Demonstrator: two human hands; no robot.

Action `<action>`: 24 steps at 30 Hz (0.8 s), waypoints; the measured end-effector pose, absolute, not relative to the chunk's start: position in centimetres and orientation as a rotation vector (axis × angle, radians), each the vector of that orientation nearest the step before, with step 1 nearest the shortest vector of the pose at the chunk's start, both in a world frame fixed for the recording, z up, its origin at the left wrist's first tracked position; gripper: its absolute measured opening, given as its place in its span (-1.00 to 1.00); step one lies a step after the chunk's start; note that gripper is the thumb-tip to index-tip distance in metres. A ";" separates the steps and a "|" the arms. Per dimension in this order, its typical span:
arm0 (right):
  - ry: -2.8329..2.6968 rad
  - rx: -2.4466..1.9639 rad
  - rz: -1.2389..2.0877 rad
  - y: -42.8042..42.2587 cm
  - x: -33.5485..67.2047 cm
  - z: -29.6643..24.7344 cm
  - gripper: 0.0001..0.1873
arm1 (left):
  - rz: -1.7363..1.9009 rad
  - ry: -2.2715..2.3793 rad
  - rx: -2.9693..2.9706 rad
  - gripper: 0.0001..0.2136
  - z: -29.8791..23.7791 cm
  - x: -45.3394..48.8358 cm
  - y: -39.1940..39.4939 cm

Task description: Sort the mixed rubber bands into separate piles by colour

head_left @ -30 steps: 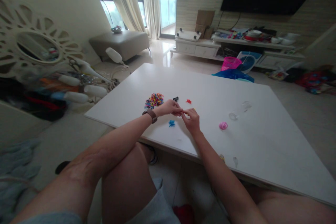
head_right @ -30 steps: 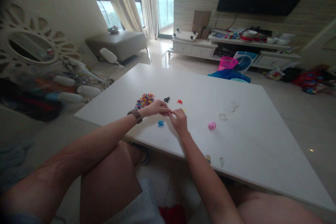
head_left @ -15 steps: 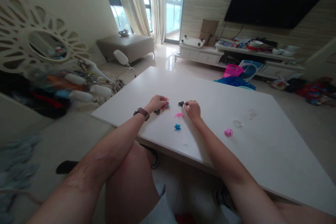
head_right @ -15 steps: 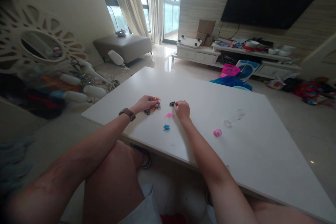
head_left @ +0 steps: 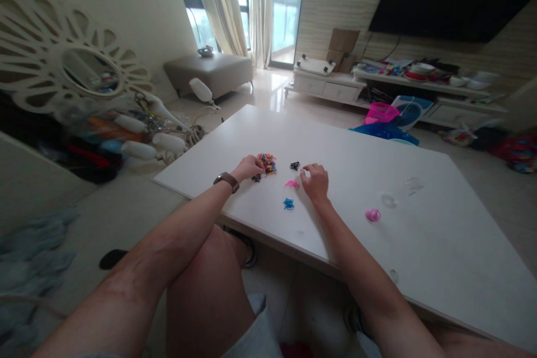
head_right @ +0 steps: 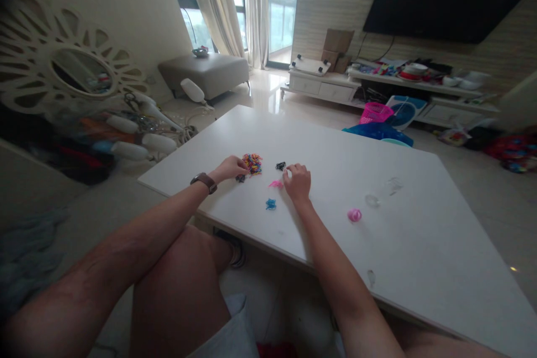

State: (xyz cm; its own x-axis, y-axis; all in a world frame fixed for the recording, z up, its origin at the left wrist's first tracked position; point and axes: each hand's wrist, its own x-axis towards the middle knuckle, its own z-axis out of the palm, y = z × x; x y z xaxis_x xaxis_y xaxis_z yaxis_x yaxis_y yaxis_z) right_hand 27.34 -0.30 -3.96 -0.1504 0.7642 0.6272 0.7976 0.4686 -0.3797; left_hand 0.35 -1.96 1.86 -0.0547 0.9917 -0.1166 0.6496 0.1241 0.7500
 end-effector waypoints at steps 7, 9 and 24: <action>-1.755 -1.151 0.105 -3.3 29.0 -4.7 -0.88 | 0.561 1.795 1.615 -0.89 0.0 1.1 -2.0; -1.716 -1.138 0.147 -3.2 29.1 -4.7 -0.89 | 0.540 1.841 1.630 -0.90 0.0 1.2 -2.1; -1.692 -1.146 0.234 -3.0 28.5 -4.0 -0.90 | 0.570 1.958 1.766 -0.94 2.3 1.0 -2.1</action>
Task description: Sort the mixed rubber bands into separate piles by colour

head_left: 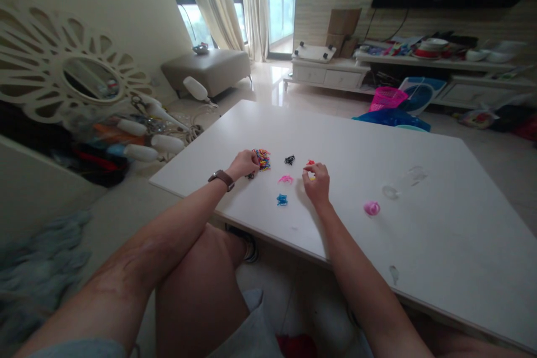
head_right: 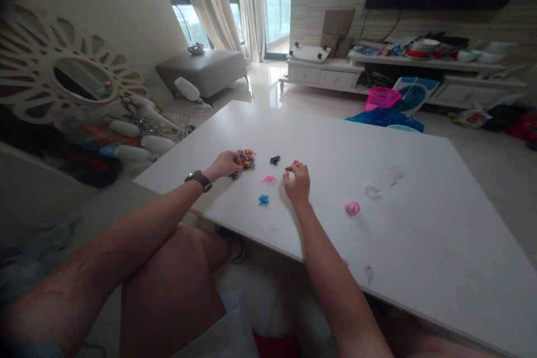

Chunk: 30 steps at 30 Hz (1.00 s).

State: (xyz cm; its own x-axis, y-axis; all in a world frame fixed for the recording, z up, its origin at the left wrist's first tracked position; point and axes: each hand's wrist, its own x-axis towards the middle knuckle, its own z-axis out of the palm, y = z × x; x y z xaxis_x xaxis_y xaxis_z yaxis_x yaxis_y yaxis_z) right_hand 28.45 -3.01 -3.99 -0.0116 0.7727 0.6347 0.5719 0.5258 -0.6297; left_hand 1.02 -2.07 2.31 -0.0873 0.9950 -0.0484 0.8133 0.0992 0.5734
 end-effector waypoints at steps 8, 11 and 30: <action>-1.698 -1.129 0.250 -3.0 28.4 -4.2 -0.90 | 0.541 1.960 1.891 -0.88 0.0 2.1 -1.7; -1.696 -1.129 0.244 -3.0 28.5 -4.2 -0.90 | 0.520 1.988 1.886 -0.84 0.0 2.3 -1.7; -1.869 -0.976 0.404 -3.9 27.6 -3.7 -0.94 | 0.714 1.301 1.943 -0.81 1.9 4.9 -2.4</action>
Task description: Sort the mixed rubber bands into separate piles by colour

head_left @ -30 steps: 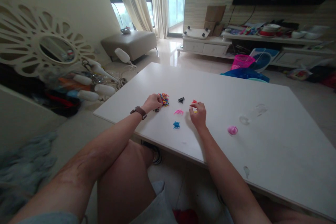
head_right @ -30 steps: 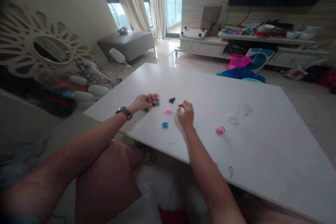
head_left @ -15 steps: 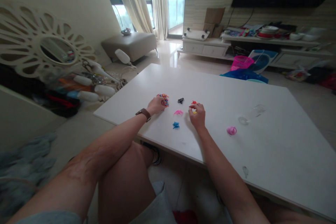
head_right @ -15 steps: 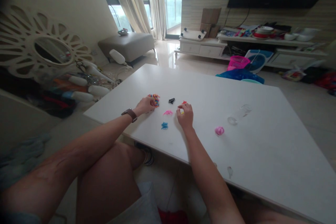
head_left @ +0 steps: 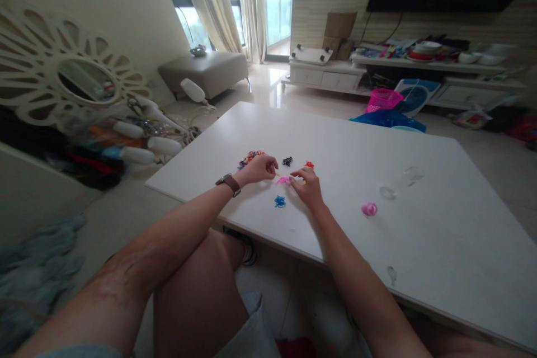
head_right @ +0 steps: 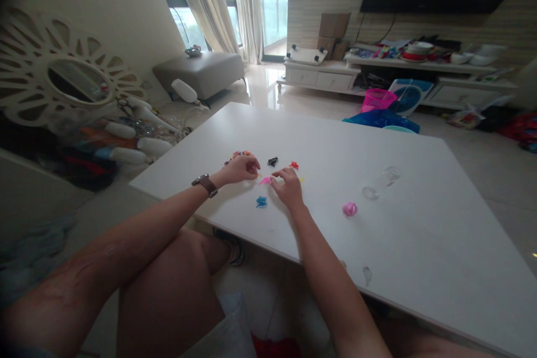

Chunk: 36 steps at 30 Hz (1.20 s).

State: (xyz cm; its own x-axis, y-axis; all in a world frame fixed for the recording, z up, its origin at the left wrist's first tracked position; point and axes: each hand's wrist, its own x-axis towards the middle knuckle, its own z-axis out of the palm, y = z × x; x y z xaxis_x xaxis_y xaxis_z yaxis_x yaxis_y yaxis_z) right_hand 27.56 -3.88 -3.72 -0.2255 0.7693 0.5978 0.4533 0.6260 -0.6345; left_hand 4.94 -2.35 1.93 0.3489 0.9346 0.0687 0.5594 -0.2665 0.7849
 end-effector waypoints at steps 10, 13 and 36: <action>-1.953 -0.844 0.484 -4.2 27.3 -3.3 -0.89 | 0.683 1.102 1.993 -0.81 2.8 7.1 -2.8; -1.940 -0.854 0.480 -4.2 27.3 -3.2 -0.88 | 0.662 1.101 1.971 -0.81 2.8 7.1 -2.7; -1.884 -0.897 0.459 -3.9 27.6 -2.7 -0.85 | 0.623 1.101 1.910 -0.83 3.0 7.2 -2.1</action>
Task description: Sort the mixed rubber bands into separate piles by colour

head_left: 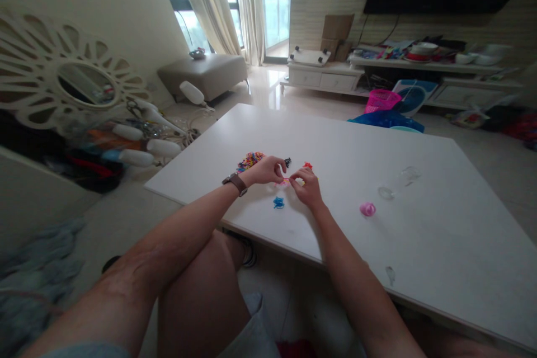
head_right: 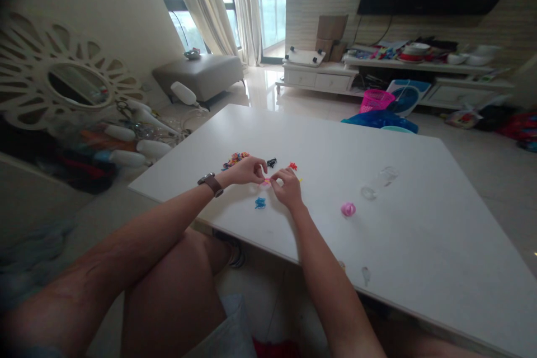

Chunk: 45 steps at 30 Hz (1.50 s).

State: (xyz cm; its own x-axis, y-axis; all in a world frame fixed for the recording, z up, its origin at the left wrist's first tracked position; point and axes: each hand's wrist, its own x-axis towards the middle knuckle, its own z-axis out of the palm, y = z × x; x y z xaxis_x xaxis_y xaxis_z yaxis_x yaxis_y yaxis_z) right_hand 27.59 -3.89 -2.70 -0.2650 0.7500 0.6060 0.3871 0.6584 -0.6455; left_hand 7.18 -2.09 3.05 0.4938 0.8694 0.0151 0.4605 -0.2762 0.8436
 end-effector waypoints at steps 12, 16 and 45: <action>-1.824 -0.927 0.455 -3.6 28.3 -2.2 -0.85 | 0.655 1.143 1.930 -0.82 4.1 6.8 -1.8; -1.873 -0.887 0.492 -3.9 27.9 -2.2 -0.84 | 0.643 1.084 1.943 -0.82 3.5 7.4 -2.1; -1.821 -0.934 0.501 -3.8 28.3 -2.0 -0.86 | 0.659 1.112 1.853 -0.78 3.8 6.5 -1.8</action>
